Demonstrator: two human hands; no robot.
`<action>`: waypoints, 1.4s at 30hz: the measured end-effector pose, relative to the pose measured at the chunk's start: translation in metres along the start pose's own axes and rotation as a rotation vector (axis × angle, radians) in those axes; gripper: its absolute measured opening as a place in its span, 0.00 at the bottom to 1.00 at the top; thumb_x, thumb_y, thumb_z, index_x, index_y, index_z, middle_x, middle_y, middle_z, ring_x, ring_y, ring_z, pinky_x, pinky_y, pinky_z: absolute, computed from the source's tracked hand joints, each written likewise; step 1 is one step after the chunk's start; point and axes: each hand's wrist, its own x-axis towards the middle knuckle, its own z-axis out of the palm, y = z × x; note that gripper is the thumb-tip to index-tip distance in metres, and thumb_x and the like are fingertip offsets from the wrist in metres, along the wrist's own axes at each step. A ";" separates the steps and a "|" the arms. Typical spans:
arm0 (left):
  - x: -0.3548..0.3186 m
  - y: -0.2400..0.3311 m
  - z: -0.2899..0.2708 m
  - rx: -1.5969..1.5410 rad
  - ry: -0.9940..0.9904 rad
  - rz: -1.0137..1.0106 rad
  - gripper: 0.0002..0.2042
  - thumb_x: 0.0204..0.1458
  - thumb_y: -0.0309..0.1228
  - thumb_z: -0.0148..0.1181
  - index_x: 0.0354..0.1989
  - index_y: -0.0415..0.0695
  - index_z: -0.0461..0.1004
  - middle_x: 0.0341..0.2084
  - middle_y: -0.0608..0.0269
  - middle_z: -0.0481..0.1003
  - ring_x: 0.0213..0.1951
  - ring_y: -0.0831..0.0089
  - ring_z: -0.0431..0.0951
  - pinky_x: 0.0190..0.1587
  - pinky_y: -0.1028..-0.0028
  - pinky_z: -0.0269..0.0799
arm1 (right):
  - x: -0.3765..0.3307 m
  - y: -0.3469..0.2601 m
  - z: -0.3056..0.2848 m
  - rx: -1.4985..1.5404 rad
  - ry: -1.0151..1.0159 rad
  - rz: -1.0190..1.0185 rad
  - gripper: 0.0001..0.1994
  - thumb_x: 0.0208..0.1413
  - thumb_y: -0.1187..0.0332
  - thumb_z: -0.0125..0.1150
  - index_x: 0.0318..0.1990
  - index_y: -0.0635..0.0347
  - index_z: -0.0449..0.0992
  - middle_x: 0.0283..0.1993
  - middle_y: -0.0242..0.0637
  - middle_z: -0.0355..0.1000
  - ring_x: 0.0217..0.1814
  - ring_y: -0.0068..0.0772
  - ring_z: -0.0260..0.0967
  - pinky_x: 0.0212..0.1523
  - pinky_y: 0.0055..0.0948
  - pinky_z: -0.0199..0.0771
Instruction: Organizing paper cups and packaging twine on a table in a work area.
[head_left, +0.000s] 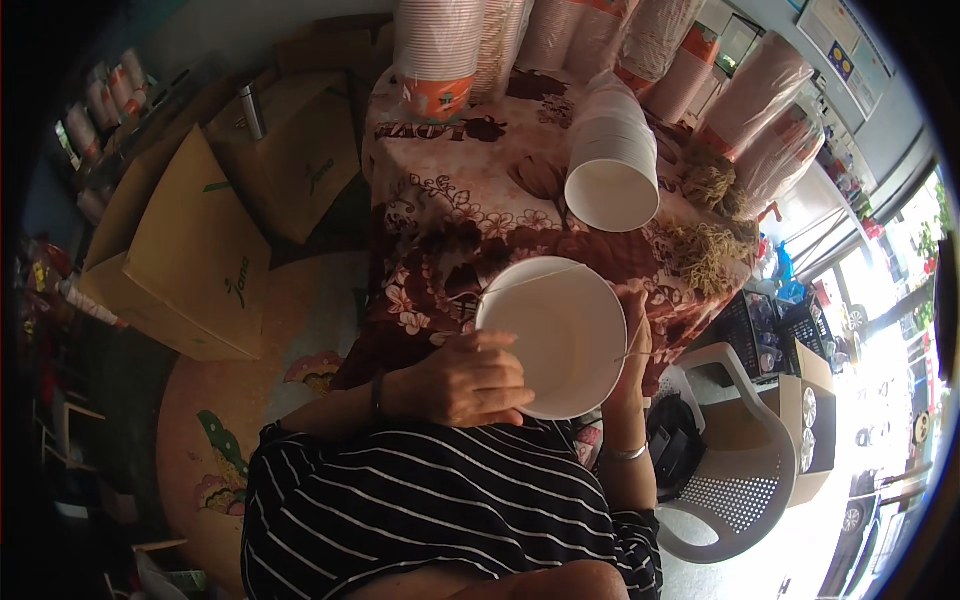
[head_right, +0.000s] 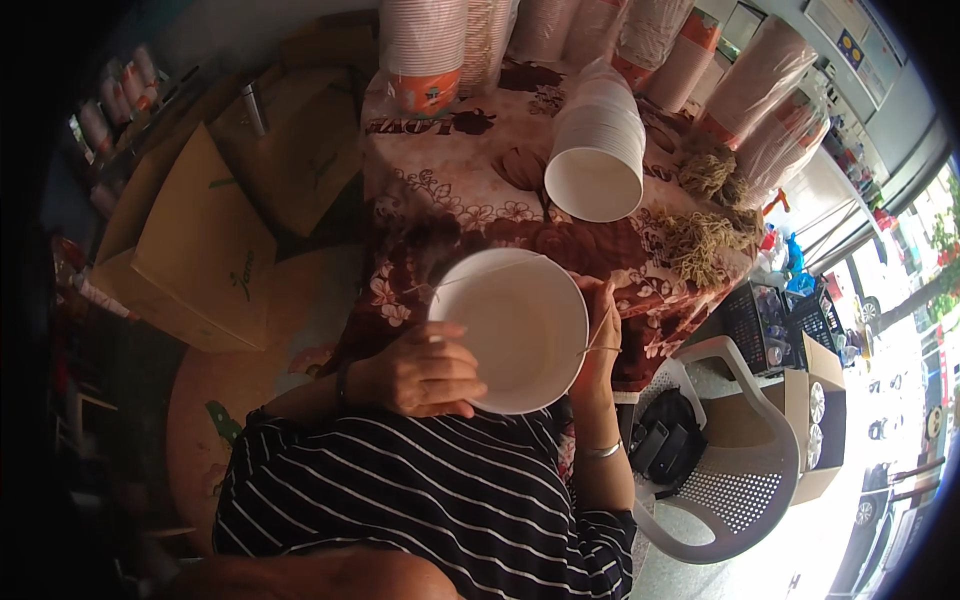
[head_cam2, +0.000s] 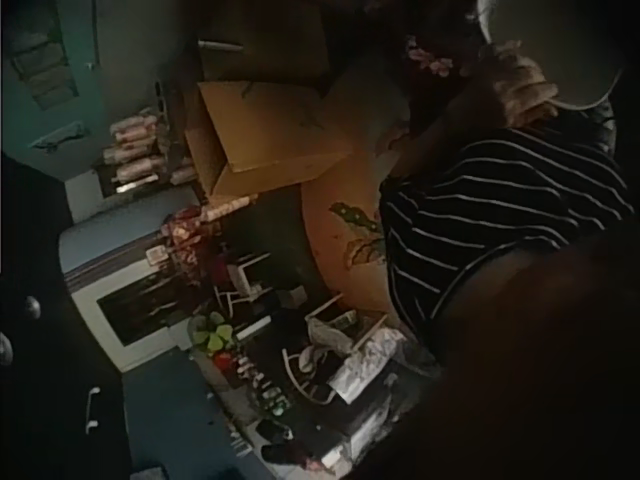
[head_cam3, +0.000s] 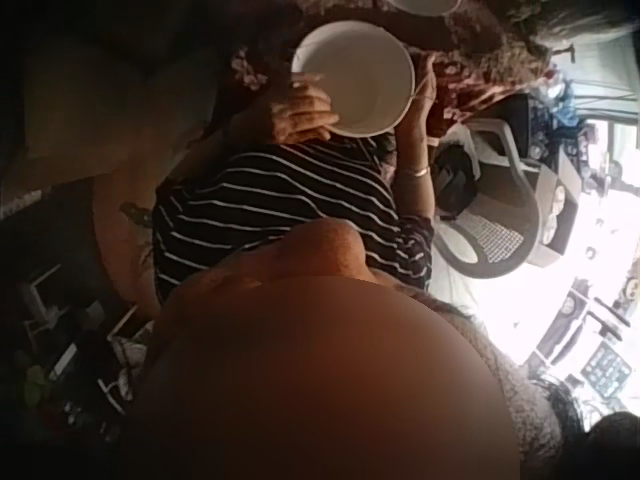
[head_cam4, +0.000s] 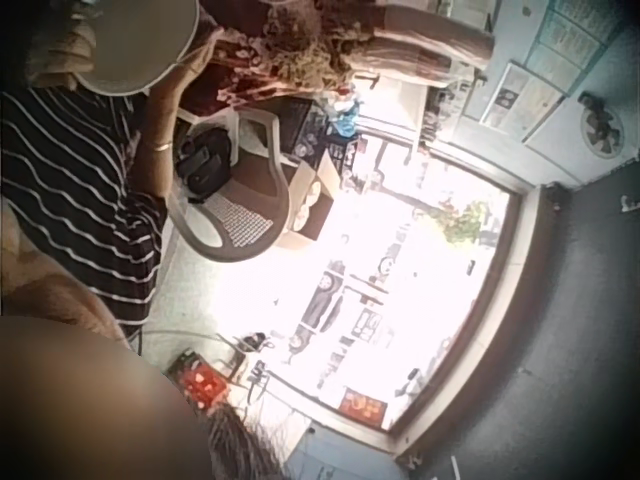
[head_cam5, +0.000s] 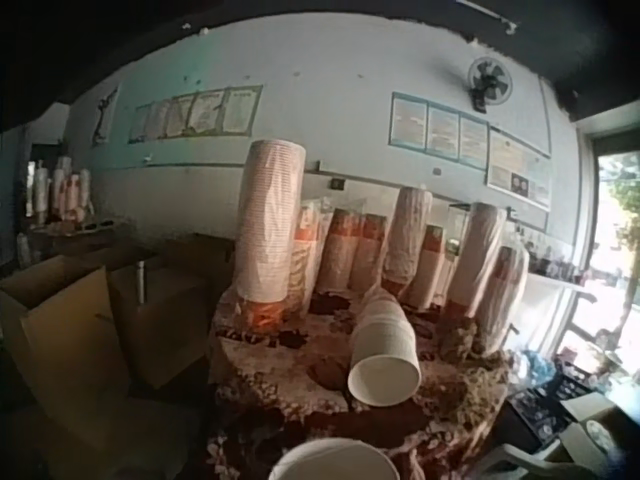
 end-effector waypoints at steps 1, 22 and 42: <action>0.000 0.000 -0.005 0.020 0.015 -0.014 0.15 0.47 0.39 0.66 0.40 0.46 0.77 0.33 0.68 0.74 0.41 0.74 0.75 0.57 0.62 0.65 | 0.001 0.004 -0.004 0.071 0.005 0.072 0.22 0.67 0.52 0.38 0.41 0.63 0.72 0.44 0.38 0.73 0.45 0.29 0.70 0.49 0.29 0.71; -0.013 -0.030 -0.017 -0.257 0.393 -0.658 0.08 0.50 0.19 0.61 0.39 0.40 0.77 0.31 0.62 0.76 0.34 0.73 0.76 0.37 0.77 0.72 | -0.004 0.008 0.003 0.278 -0.025 0.228 0.21 0.66 0.50 0.38 0.38 0.58 0.72 0.41 0.35 0.73 0.42 0.32 0.71 0.46 0.33 0.74; -0.009 -0.032 -0.033 0.315 0.245 -0.085 0.08 0.44 0.19 0.63 0.34 0.38 0.75 0.33 0.58 0.74 0.35 0.62 0.76 0.39 0.67 0.73 | -0.010 -0.002 0.013 -0.121 -0.034 0.104 0.22 0.68 0.53 0.36 0.41 0.60 0.73 0.35 0.34 0.74 0.35 0.23 0.71 0.39 0.24 0.73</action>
